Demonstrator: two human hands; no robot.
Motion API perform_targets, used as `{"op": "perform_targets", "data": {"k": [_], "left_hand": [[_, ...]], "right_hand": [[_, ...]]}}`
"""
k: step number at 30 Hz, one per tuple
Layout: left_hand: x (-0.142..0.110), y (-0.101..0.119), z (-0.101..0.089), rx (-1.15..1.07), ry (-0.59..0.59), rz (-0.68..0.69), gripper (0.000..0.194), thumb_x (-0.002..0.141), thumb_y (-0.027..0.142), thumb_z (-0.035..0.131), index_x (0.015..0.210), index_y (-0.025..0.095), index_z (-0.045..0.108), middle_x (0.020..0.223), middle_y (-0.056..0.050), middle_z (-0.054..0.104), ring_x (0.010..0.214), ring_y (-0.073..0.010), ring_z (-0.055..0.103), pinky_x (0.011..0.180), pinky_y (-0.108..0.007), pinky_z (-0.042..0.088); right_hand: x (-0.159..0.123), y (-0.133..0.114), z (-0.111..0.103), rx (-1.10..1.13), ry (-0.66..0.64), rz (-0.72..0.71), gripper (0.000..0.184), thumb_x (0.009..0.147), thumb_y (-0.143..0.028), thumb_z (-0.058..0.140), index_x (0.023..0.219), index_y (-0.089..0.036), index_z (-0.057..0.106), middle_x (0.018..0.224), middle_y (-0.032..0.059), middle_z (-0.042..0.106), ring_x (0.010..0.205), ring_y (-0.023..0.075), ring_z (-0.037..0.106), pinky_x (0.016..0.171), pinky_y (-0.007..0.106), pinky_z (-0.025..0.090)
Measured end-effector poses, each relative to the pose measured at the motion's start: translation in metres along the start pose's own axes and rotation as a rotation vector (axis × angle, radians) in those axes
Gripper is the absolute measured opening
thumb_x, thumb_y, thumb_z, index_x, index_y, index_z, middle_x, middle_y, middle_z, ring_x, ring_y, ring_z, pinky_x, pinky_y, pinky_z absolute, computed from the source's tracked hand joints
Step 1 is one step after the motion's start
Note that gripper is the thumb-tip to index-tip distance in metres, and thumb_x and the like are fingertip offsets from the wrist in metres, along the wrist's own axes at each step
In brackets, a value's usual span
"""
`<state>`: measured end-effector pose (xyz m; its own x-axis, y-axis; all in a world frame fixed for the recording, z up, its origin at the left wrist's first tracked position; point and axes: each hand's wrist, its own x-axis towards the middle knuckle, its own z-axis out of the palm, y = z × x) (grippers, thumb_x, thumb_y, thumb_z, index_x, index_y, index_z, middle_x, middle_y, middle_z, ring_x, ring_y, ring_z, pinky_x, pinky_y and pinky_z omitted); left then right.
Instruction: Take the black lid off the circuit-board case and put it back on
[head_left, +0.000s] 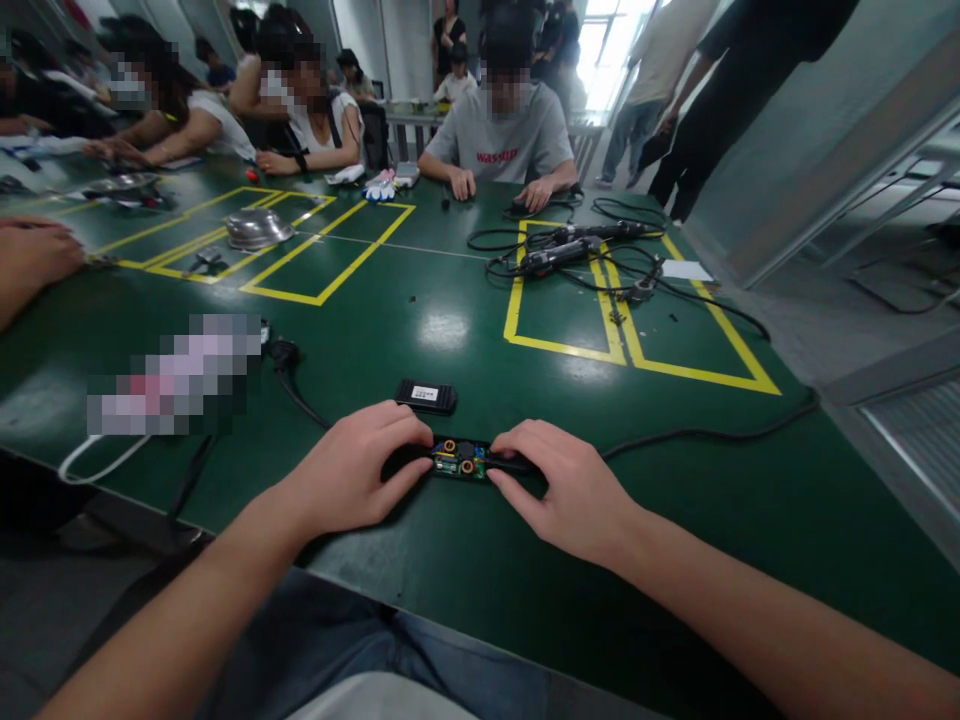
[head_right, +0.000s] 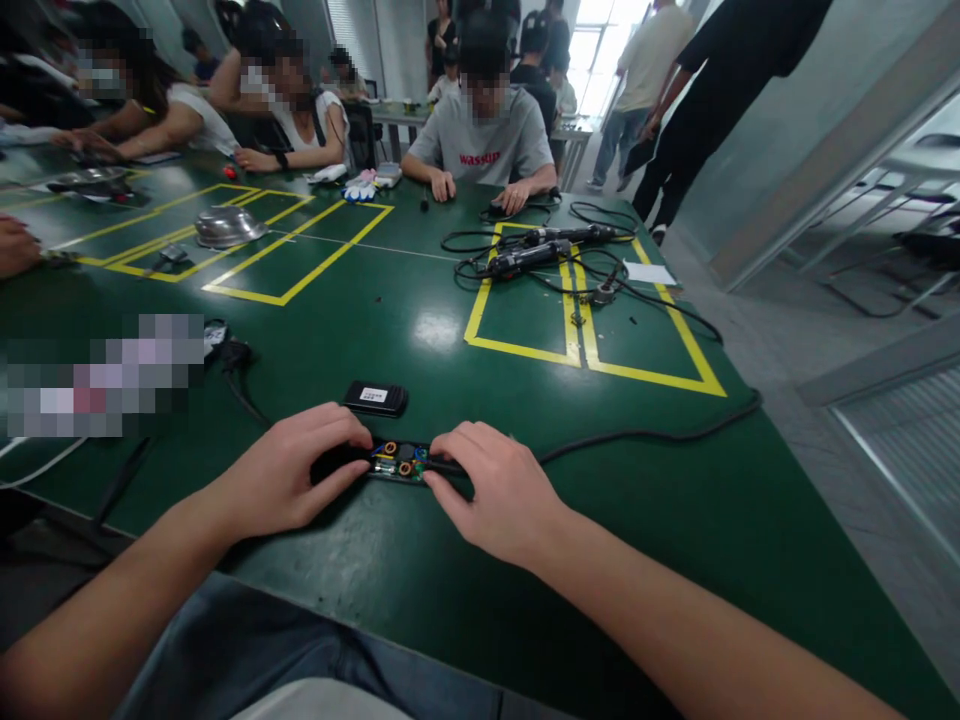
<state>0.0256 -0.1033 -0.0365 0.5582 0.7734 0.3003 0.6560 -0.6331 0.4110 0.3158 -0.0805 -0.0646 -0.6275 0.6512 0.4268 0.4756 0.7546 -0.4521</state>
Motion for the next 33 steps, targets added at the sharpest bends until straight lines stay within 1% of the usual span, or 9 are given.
{"op": "perform_targets", "data": {"k": [3,6,8,10,13,14,18,25,33], "left_hand": [[0.003,0.002,0.002,-0.012,-0.033,-0.031,0.012,0.105,0.024,0.057,0.106,0.02,0.069,0.099,-0.006,0.074,0.088,-0.0204,0.069,0.078,-0.032,0.055],[0.005,0.004,0.002,0.005,-0.034,-0.031,0.01,0.105,0.024,0.058,0.103,0.02,0.068,0.095,-0.004,0.071,0.082,-0.0185,0.067,0.073,-0.03,0.051],[0.005,0.005,0.002,0.013,-0.013,-0.016,0.011,0.105,0.024,0.058,0.106,0.02,0.068,0.095,-0.004,0.07,0.08,-0.0179,0.066,0.071,-0.029,0.05],[0.004,0.004,0.0,-0.011,0.036,-0.014,0.01,0.104,0.025,0.059,0.109,0.02,0.066,0.093,-0.003,0.068,0.077,-0.0172,0.064,0.071,-0.029,0.049],[0.0,0.001,-0.001,-0.083,0.083,-0.034,0.005,0.101,0.023,0.058,0.104,0.02,0.061,0.086,0.0,0.064,0.072,-0.0155,0.06,0.068,-0.027,0.048],[-0.001,0.001,-0.002,-0.093,0.078,-0.032,0.003,0.101,0.022,0.057,0.1,0.02,0.06,0.084,0.001,0.063,0.07,-0.015,0.059,0.068,-0.027,0.047],[0.0,0.001,-0.003,-0.053,0.043,-0.014,0.012,0.101,0.019,0.053,0.091,0.021,0.06,0.083,-0.001,0.065,0.07,-0.0155,0.059,0.067,-0.028,0.046],[0.003,0.003,-0.003,-0.041,0.014,-0.044,0.014,0.103,0.022,0.055,0.091,0.021,0.063,0.089,-0.005,0.071,0.078,-0.0185,0.066,0.072,-0.03,0.052],[0.002,0.004,-0.001,-0.039,0.056,0.005,0.013,0.103,0.018,0.055,0.094,0.021,0.063,0.091,-0.006,0.071,0.082,-0.0195,0.067,0.075,-0.031,0.054]], "right_hand": [[-0.001,0.002,0.002,-0.005,-0.011,0.023,0.009,0.102,-0.02,0.071,0.111,-0.022,0.069,0.099,0.0056,0.077,0.083,0.0224,0.075,0.073,0.036,0.058],[-0.003,0.002,0.001,0.016,0.023,0.02,0.005,0.103,-0.023,0.073,0.107,-0.022,0.07,0.095,0.0043,0.077,0.081,0.0212,0.075,0.072,0.035,0.058],[-0.003,0.001,0.0,0.029,0.052,0.01,0.005,0.102,-0.023,0.074,0.106,-0.022,0.071,0.094,0.004,0.076,0.08,0.0207,0.075,0.07,0.033,0.057],[-0.002,-0.001,-0.003,0.049,0.085,-0.003,0.008,0.102,-0.022,0.071,0.11,-0.021,0.07,0.091,0.0037,0.074,0.075,0.019,0.072,0.064,0.031,0.055],[0.0,-0.004,-0.007,0.112,0.131,-0.039,0.008,0.101,-0.016,0.064,0.107,-0.019,0.068,0.089,0.0037,0.071,0.07,0.0163,0.068,0.058,0.028,0.052],[0.0,-0.004,-0.008,0.133,0.138,-0.053,0.008,0.101,-0.014,0.062,0.103,-0.019,0.068,0.089,0.0043,0.071,0.071,0.0159,0.068,0.058,0.027,0.053],[0.002,-0.002,-0.009,0.175,0.141,-0.077,0.012,0.101,-0.011,0.062,0.095,-0.019,0.068,0.091,0.0056,0.071,0.073,0.015,0.068,0.059,0.025,0.055],[0.0,0.0,-0.01,0.17,0.084,-0.03,0.014,0.102,-0.013,0.062,0.093,-0.021,0.069,0.091,0.0056,0.071,0.074,0.0167,0.07,0.062,0.028,0.06],[-0.001,-0.001,-0.01,0.147,0.143,-0.056,0.014,0.101,-0.01,0.062,0.094,-0.019,0.068,0.089,0.0056,0.071,0.074,0.0159,0.07,0.063,0.027,0.058]]}}
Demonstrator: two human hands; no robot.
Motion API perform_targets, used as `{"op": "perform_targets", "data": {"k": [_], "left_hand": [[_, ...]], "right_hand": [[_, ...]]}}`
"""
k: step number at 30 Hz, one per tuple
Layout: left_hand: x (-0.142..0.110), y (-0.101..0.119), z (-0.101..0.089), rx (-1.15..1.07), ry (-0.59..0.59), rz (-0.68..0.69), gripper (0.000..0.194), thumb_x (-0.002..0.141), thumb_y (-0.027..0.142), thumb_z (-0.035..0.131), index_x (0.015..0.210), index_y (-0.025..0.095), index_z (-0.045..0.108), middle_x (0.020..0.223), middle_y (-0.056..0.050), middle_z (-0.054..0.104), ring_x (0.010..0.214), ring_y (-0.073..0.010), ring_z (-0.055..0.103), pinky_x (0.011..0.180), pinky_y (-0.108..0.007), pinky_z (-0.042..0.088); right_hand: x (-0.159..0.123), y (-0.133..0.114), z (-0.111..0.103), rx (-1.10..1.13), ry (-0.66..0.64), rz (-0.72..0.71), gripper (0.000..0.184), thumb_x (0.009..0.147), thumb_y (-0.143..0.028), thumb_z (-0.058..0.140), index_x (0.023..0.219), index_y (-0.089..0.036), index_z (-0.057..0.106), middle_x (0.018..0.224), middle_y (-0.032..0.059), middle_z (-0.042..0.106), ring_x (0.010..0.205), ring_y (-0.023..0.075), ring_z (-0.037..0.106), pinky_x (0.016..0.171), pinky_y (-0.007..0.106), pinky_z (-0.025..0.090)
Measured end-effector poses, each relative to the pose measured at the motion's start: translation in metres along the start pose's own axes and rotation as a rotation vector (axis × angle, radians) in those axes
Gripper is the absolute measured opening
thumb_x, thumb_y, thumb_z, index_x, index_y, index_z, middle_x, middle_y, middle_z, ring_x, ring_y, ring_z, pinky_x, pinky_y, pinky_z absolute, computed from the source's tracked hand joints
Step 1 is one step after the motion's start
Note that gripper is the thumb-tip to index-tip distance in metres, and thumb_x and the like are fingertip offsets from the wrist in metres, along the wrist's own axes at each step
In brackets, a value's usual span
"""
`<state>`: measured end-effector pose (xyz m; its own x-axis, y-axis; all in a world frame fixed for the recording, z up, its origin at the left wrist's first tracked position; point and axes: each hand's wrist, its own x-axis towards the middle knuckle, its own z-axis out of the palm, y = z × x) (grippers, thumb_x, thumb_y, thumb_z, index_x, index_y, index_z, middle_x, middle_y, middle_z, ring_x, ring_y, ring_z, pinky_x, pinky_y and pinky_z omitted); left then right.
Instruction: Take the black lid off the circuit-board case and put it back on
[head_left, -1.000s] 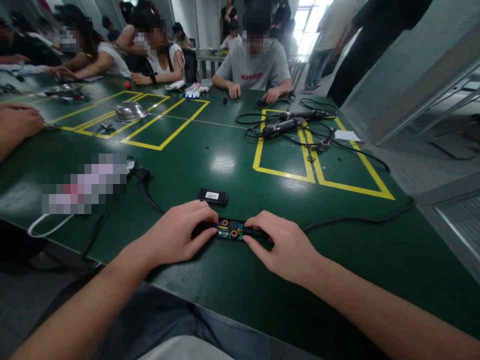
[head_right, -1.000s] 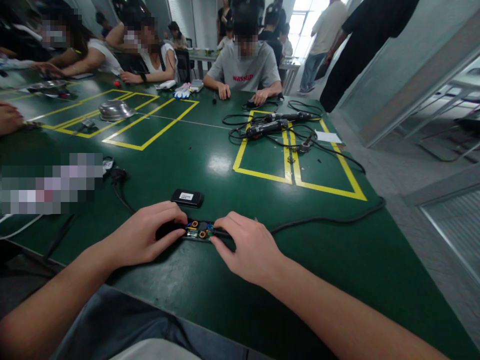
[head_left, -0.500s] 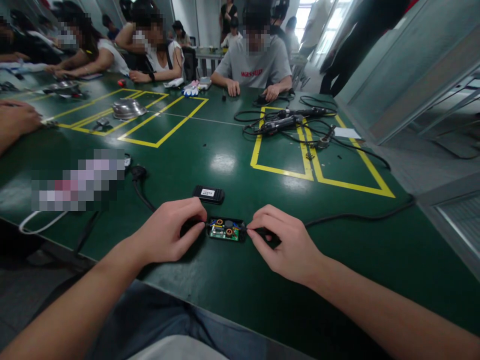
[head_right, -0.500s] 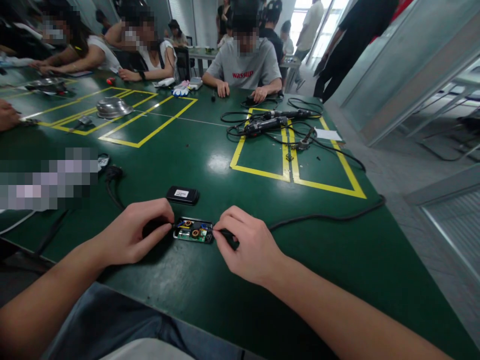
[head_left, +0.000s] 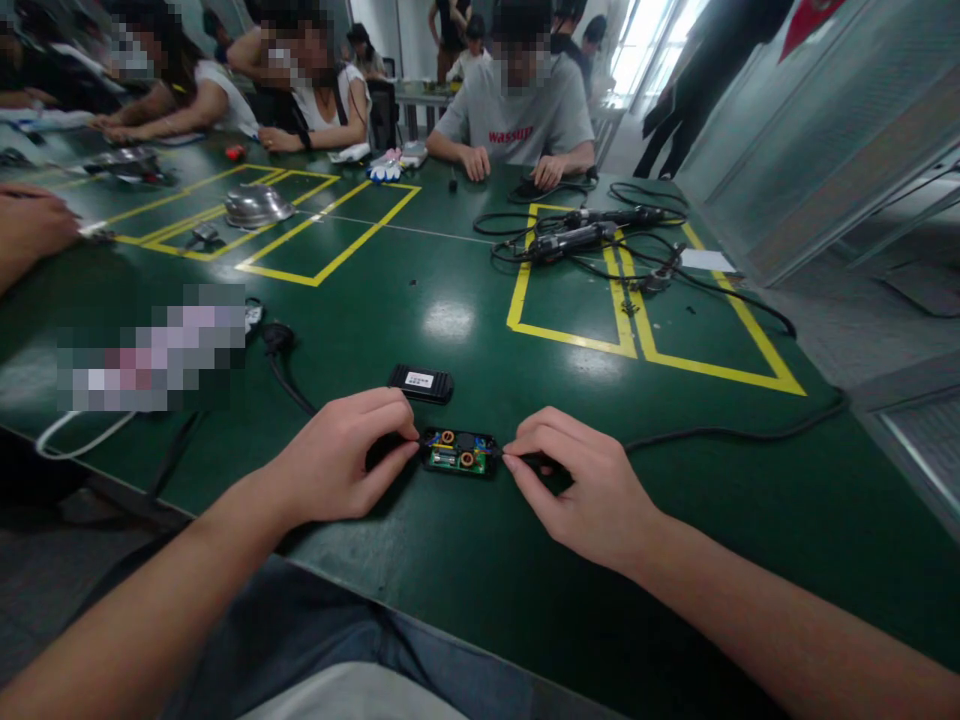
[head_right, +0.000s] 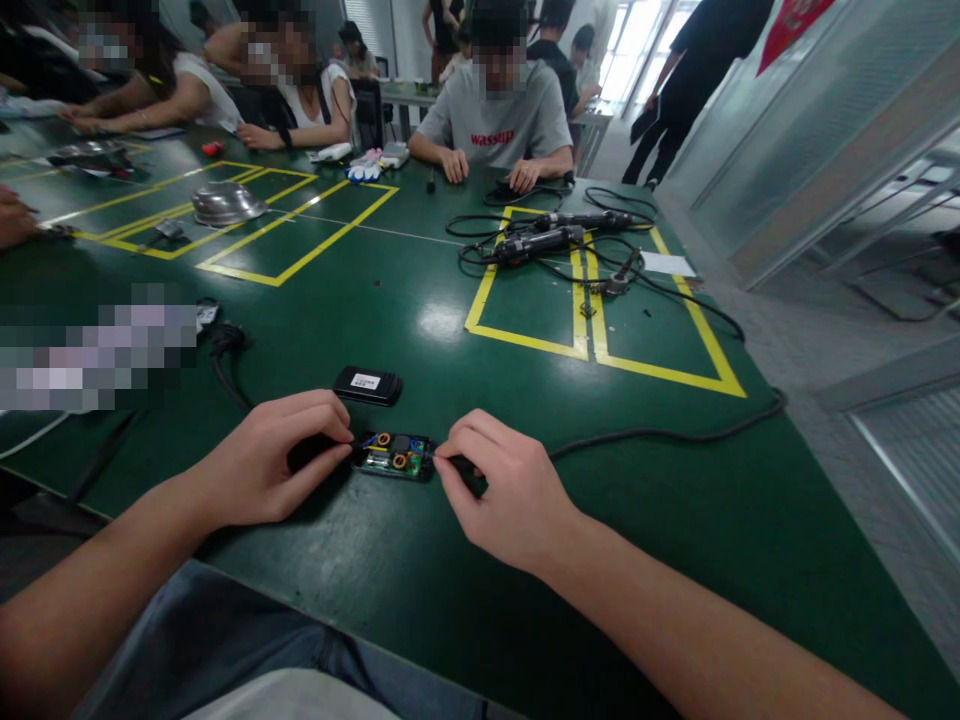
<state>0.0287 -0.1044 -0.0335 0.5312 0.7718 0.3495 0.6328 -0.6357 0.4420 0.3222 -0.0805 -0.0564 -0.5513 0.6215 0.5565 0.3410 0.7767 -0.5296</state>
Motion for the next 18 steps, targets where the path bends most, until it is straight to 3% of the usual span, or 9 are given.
{"op": "perform_targets", "data": {"k": [18], "left_hand": [[0.0007,-0.002,-0.0023,-0.013,-0.089,-0.074,0.016,0.104,0.024,0.057,0.092,0.021,0.067,0.092,-0.006,0.073,0.081,-0.0195,0.069,0.076,-0.031,0.054]], "right_hand": [[-0.0006,0.0006,-0.0011,0.006,-0.102,0.089,0.016,0.102,-0.012,0.06,0.092,-0.022,0.068,0.09,0.0056,0.074,0.076,0.0184,0.071,0.065,0.031,0.057]]}}
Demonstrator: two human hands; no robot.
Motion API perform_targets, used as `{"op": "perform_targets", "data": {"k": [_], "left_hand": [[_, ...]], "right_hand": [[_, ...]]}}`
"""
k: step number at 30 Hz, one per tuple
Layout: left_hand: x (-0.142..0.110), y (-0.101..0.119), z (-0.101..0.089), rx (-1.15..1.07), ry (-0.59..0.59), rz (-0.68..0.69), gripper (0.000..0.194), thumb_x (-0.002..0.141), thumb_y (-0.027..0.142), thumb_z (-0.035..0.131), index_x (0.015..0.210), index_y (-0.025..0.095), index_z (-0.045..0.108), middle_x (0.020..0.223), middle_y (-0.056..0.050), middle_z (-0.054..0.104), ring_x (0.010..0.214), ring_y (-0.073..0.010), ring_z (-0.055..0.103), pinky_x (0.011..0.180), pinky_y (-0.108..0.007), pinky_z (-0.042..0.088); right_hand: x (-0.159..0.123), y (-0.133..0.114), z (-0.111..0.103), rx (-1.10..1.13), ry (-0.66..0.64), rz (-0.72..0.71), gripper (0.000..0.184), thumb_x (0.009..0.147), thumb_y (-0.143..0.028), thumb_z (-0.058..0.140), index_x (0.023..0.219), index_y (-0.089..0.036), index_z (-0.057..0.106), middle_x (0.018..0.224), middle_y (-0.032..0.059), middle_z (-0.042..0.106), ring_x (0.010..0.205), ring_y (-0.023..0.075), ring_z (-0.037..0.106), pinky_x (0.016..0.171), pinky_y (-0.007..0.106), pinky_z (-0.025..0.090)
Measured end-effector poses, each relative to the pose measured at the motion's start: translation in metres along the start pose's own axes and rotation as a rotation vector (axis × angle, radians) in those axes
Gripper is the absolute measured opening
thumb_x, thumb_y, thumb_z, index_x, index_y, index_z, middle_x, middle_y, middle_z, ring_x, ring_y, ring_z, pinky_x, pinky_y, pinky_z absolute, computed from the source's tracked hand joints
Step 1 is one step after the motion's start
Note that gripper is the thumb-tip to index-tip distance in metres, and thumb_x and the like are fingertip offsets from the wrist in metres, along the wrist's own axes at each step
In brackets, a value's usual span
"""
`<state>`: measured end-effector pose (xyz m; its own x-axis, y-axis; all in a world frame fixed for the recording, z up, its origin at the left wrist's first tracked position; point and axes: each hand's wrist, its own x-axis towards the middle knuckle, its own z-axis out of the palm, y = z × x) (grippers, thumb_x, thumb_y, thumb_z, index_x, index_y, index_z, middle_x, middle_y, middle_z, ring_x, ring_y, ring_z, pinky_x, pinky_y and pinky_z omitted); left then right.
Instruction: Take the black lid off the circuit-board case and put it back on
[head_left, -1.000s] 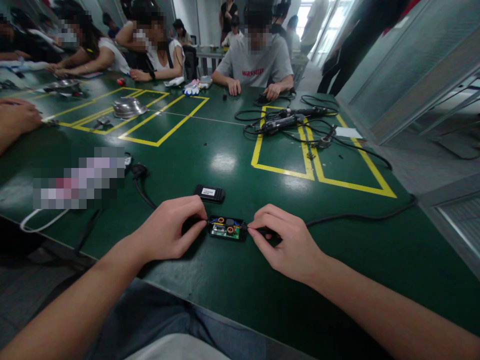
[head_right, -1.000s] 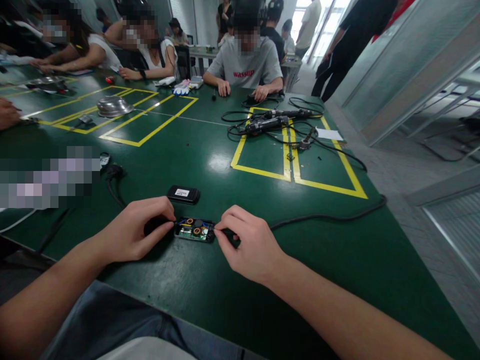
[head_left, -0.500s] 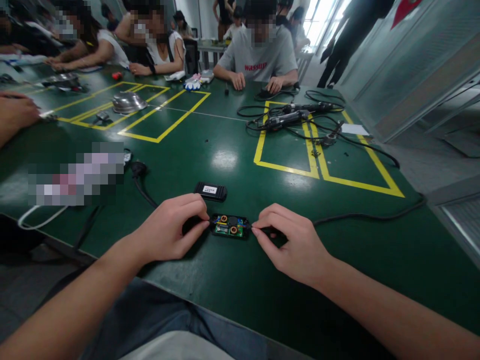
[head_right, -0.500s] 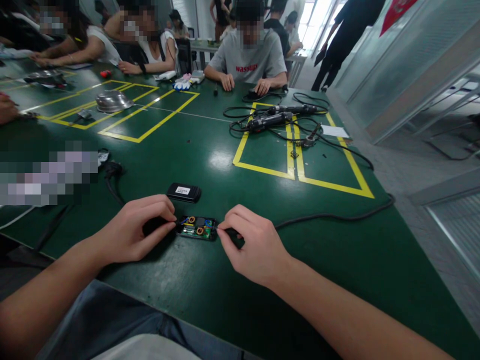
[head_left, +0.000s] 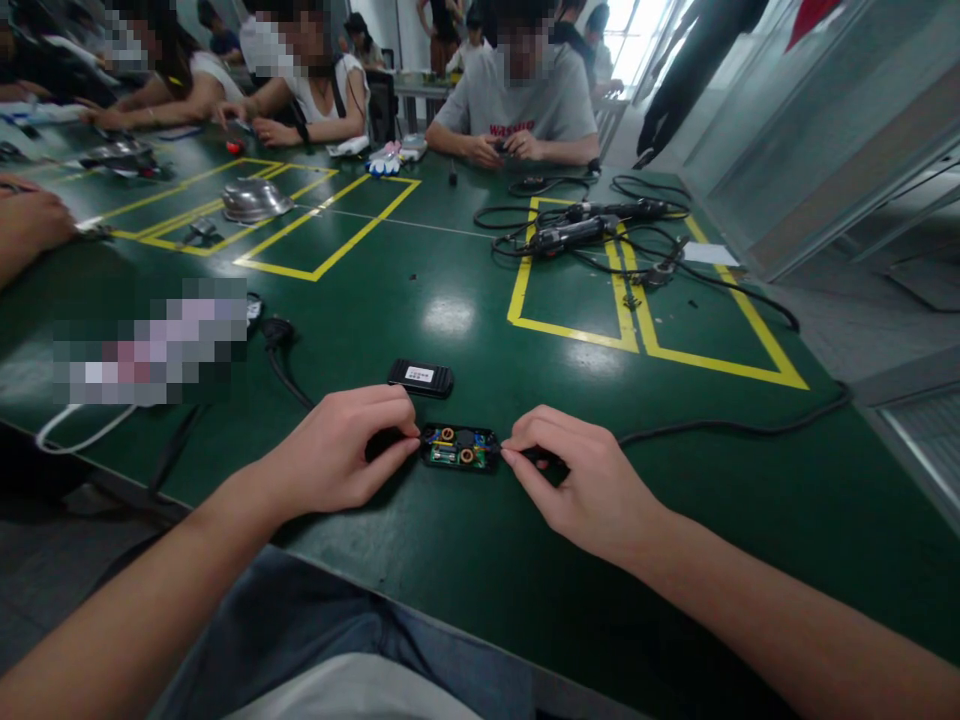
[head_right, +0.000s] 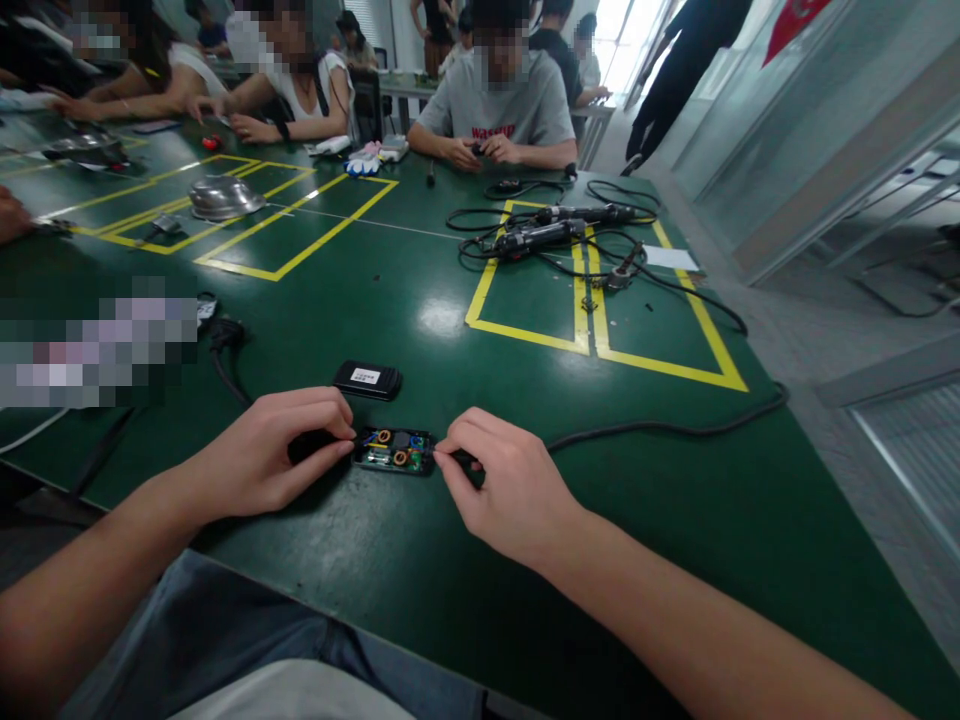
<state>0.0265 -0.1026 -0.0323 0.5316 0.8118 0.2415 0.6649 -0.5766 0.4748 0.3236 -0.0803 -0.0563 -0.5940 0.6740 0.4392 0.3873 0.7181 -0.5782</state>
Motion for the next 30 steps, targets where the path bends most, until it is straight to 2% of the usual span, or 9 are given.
{"op": "perform_targets", "data": {"k": [6,10,12,14,16,19,23,26,30], "left_hand": [[0.007,0.001,-0.009,0.012,-0.069,-0.022,0.015,0.101,0.023,0.058,0.09,0.021,0.068,0.091,-0.005,0.073,0.084,-0.0206,0.068,0.078,-0.032,0.053],[0.015,-0.004,-0.018,0.038,-0.092,0.026,0.016,0.1,0.028,0.064,0.091,0.022,0.075,0.106,-0.008,0.075,0.101,-0.0251,0.069,0.094,-0.039,0.056],[0.021,-0.01,-0.018,0.044,-0.034,0.009,0.016,0.098,0.03,0.066,0.1,0.023,0.08,0.121,-0.01,0.074,0.113,-0.0283,0.069,0.105,-0.045,0.056],[0.026,-0.017,-0.015,0.073,0.045,-0.05,0.027,0.099,0.032,0.065,0.12,0.023,0.08,0.134,-0.012,0.073,0.125,-0.0314,0.067,0.114,-0.051,0.054],[0.03,-0.025,-0.009,0.121,0.076,-0.102,0.035,0.1,0.032,0.063,0.131,0.023,0.077,0.142,-0.013,0.072,0.133,-0.0332,0.065,0.119,-0.055,0.051],[0.029,-0.028,-0.002,0.116,0.066,-0.131,0.035,0.103,0.034,0.063,0.133,0.024,0.077,0.133,-0.012,0.077,0.122,-0.0314,0.07,0.113,-0.053,0.055],[0.018,-0.013,-0.001,0.049,0.145,-0.061,0.035,0.106,0.037,0.065,0.136,0.022,0.077,0.133,-0.012,0.076,0.121,-0.0291,0.071,0.109,-0.047,0.058],[0.011,0.003,0.0,-0.039,0.071,0.047,0.035,0.107,0.034,0.068,0.14,0.025,0.076,0.132,-0.011,0.077,0.118,-0.0265,0.072,0.106,-0.042,0.06],[0.01,0.01,0.005,-0.076,-0.012,0.081,0.033,0.107,0.029,0.069,0.139,0.027,0.077,0.13,-0.011,0.078,0.118,-0.0261,0.072,0.107,-0.042,0.06]], "right_hand": [[0.0,-0.001,0.003,-0.096,0.016,-0.015,0.017,0.1,-0.011,0.061,0.09,-0.023,0.066,0.089,0.0069,0.077,0.085,0.0252,0.071,0.074,0.04,0.057],[0.0,0.001,0.005,-0.154,0.051,-0.063,0.016,0.1,-0.01,0.061,0.092,-0.023,0.065,0.091,0.0075,0.079,0.089,0.0276,0.072,0.077,0.044,0.053],[0.0,0.001,0.005,-0.179,0.055,-0.071,0.014,0.101,-0.012,0.061,0.094,-0.023,0.065,0.092,0.008,0.08,0.088,0.0271,0.072,0.077,0.044,0.052],[0.0,0.001,0.005,-0.192,0.062,-0.074,0.01,0.1,-0.013,0.062,0.097,-0.023,0.066,0.093,0.0085,0.079,0.087,0.0269,0.071,0.077,0.044,0.051],[0.0,0.0,0.005,-0.188,0.071,-0.075,0.01,0.098,-0.014,0.062,0.1,-0.022,0.065,0.093,0.0087,0.078,0.086,0.0268,0.071,0.076,0.044,0.051],[0.0,-0.001,0.003,-0.184,0.082,-0.054,0.019,0.091,-0.01,0.06,0.104,-0.024,0.063,0.092,0.0077,0.077,0.084,0.0269,0.07,0.075,0.043,0.051],[0.0,-0.003,0.002,-0.163,0.087,-0.016,0.03,0.083,-0.008,0.059,0.108,-0.023,0.059,0.092,0.0069,0.074,0.084,0.0266,0.07,0.075,0.041,0.052],[0.0,-0.004,0.003,-0.16,0.071,-0.008,0.028,0.084,-0.01,0.06,0.109,-0.022,0.058,0.093,0.0071,0.074,0.083,0.0263,0.069,0.076,0.041,0.052],[0.0,-0.004,0.004,-0.151,0.038,0.004,0.026,0.086,-0.011,0.06,0.109,-0.022,0.058,0.094,0.0069,0.073,0.083,0.0257,0.068,0.077,0.041,0.051]]}}
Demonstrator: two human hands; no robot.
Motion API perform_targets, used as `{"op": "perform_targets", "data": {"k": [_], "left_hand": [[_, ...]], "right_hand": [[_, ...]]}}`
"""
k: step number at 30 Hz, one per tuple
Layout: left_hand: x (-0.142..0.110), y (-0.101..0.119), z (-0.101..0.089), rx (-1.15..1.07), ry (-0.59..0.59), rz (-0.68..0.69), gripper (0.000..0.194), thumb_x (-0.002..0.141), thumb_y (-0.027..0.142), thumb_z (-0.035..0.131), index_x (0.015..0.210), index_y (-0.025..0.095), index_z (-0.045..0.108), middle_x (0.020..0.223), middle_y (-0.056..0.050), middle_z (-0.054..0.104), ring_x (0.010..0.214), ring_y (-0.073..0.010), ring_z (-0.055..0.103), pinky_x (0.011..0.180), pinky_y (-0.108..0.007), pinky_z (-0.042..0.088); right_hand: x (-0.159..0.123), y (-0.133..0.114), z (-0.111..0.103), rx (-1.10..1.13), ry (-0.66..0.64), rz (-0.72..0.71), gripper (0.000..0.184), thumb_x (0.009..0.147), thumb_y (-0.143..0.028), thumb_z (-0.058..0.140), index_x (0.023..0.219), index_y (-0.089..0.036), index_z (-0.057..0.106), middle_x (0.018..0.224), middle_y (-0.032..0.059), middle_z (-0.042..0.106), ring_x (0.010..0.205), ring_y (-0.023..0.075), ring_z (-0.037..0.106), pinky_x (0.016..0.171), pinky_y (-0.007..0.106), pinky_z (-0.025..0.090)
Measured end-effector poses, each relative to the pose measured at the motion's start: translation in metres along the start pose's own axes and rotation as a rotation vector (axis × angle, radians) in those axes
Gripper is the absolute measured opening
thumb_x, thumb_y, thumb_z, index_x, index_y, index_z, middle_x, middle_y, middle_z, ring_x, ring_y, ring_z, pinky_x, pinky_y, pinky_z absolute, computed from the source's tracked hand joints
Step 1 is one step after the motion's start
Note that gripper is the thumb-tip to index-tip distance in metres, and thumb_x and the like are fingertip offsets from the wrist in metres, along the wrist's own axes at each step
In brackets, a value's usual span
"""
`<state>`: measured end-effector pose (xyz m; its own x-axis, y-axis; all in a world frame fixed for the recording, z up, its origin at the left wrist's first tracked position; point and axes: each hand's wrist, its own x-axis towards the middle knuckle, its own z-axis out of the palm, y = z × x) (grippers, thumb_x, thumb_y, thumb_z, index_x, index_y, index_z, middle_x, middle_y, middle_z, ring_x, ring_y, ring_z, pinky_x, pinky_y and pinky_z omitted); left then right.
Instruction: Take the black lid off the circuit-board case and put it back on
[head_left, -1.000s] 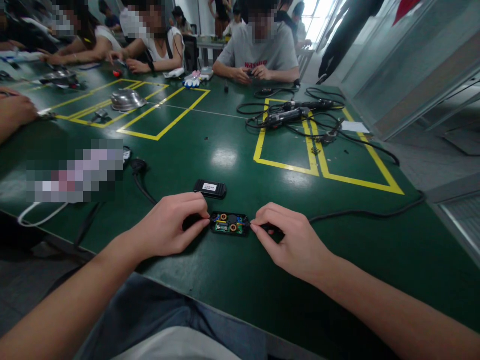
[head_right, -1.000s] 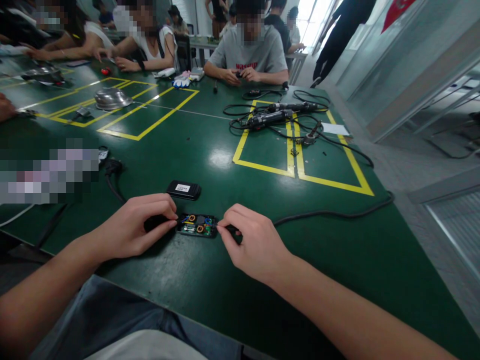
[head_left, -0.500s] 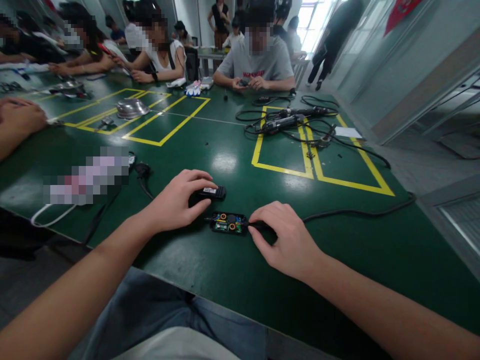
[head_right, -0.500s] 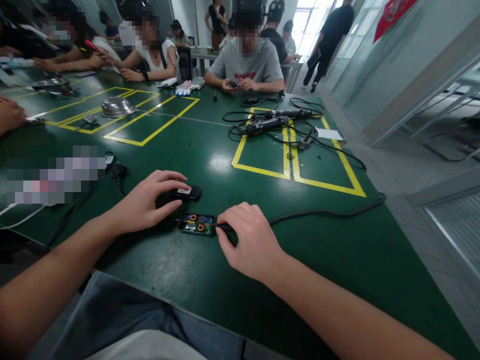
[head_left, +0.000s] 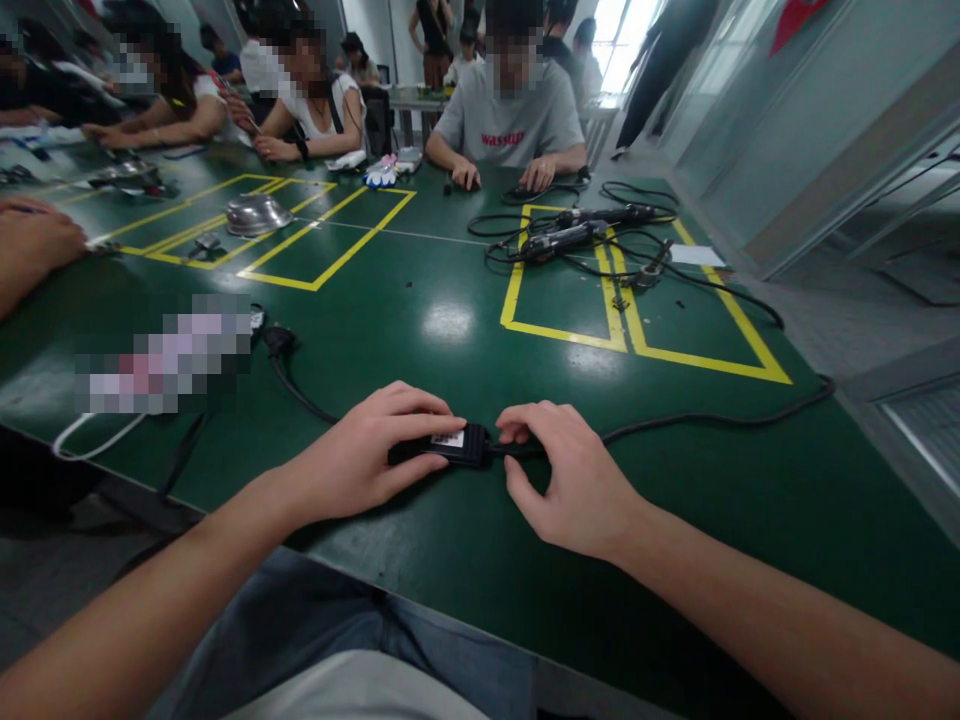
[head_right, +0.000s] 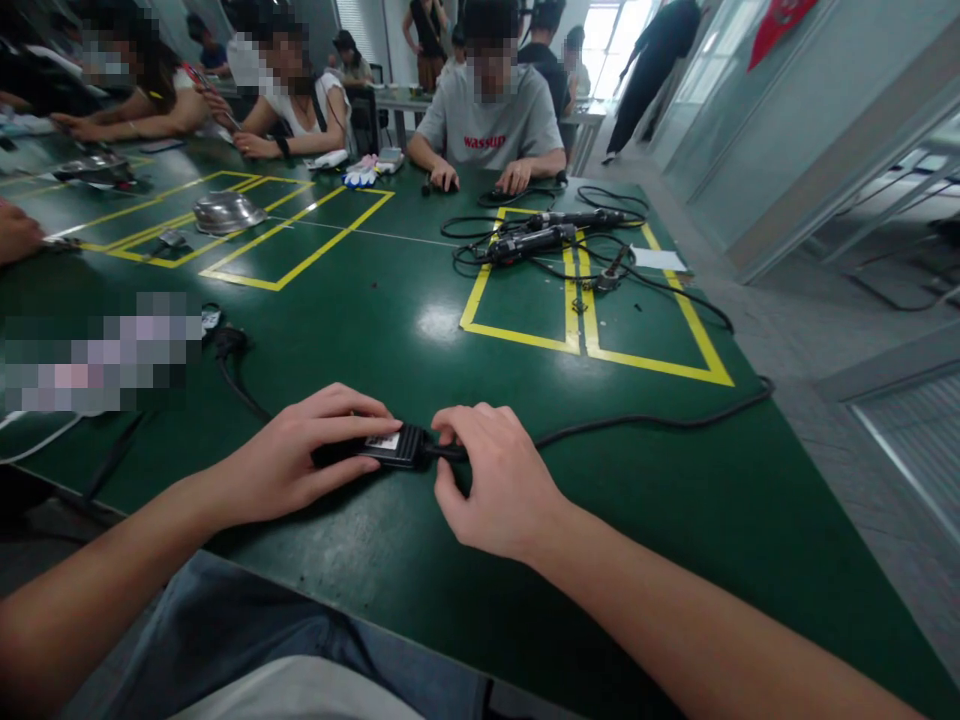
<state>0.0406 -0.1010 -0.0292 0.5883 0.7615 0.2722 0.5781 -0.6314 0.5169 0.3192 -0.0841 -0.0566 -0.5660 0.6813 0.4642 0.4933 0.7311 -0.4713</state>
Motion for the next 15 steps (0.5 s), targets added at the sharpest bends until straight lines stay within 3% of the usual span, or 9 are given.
{"op": "perform_targets", "data": {"k": [15], "left_hand": [[0.0067,-0.0012,0.0052,0.087,-0.049,0.073,0.03,0.11,0.029,0.066,0.139,0.024,0.075,0.124,-0.01,0.077,0.112,-0.0252,0.069,0.097,-0.041,0.056]], "right_hand": [[0.001,-0.001,-0.0021,0.054,-0.048,0.018,0.031,0.088,-0.013,0.061,0.117,-0.021,0.059,0.096,0.0065,0.073,0.085,0.0249,0.069,0.081,0.04,0.052]]}}
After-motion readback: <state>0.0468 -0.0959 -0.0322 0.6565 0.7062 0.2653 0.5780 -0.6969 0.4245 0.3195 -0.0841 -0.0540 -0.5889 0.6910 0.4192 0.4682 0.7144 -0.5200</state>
